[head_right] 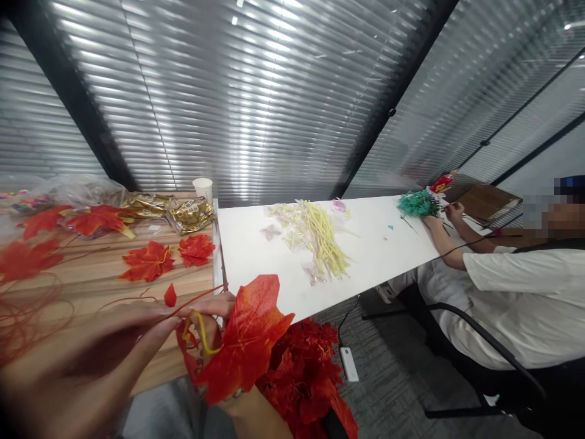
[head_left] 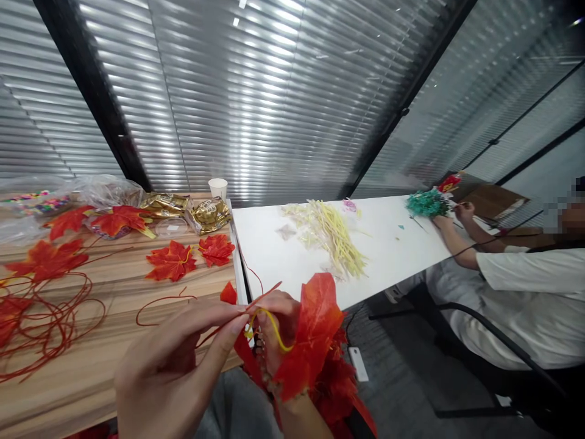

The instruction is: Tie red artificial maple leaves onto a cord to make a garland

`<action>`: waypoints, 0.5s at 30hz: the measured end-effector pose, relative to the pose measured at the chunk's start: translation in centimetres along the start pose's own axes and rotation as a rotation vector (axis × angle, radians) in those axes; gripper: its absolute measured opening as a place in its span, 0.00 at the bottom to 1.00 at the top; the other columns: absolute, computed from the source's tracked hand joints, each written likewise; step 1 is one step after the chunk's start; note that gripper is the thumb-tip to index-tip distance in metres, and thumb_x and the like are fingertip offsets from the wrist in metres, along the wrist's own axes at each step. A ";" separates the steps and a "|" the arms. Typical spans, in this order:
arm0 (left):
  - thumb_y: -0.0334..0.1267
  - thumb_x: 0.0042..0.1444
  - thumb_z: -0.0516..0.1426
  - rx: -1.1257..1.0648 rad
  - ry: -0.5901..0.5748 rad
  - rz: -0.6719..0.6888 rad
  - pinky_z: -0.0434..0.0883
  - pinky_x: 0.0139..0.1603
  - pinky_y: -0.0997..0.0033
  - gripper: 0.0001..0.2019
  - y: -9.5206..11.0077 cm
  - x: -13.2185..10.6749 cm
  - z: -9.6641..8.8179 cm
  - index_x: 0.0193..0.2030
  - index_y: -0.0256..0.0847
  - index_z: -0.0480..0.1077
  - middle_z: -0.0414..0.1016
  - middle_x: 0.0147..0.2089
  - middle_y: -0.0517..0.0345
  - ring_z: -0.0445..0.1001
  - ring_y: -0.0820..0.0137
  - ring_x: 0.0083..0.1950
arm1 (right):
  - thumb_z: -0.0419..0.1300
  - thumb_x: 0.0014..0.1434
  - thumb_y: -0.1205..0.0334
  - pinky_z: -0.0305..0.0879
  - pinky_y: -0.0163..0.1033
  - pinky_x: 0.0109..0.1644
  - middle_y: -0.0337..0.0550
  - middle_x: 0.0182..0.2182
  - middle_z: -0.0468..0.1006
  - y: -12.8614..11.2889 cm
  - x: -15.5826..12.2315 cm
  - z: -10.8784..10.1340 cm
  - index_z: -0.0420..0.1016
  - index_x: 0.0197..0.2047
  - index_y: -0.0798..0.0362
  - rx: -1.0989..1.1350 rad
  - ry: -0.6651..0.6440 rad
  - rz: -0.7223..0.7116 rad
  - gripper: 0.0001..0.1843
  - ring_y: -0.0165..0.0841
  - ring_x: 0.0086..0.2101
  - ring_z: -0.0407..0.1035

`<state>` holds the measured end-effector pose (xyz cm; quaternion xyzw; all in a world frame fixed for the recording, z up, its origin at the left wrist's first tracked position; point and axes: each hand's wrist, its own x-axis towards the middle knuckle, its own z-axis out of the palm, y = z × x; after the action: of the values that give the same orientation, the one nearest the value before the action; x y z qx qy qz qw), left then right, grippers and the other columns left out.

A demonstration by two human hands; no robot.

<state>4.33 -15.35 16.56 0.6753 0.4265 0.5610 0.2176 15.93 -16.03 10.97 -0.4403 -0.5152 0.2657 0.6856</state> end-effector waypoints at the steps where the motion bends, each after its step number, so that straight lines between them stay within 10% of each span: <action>1: 0.35 0.48 0.62 0.003 -0.005 0.004 0.76 0.31 0.79 0.05 0.1 0.0 0.0 0.33 0.51 0.73 0.78 0.31 0.70 0.76 0.74 0.29 | 0.54 0.59 0.59 0.68 0.43 0.39 0.39 0.30 0.74 -0.3 0.1 0.1 0.71 0.38 0.42 0.042 0.024 -0.046 0.05 0.35 0.33 0.70; 15: 0.36 0.47 0.62 -0.161 -0.091 -0.179 0.78 0.34 0.78 0.10 0.4 -0.6 0.0 0.38 0.53 0.73 0.77 0.34 0.69 0.76 0.73 0.30 | 0.55 0.53 0.43 0.68 0.39 0.28 0.35 0.17 0.62 -1.1 1.2 0.3 0.65 0.29 0.46 0.424 -0.117 0.184 0.15 0.33 0.23 0.66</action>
<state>4.49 -16.00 16.53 0.6398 0.4283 0.5403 0.3394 15.93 -15.46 12.48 -0.3155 -0.4443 0.4545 0.7046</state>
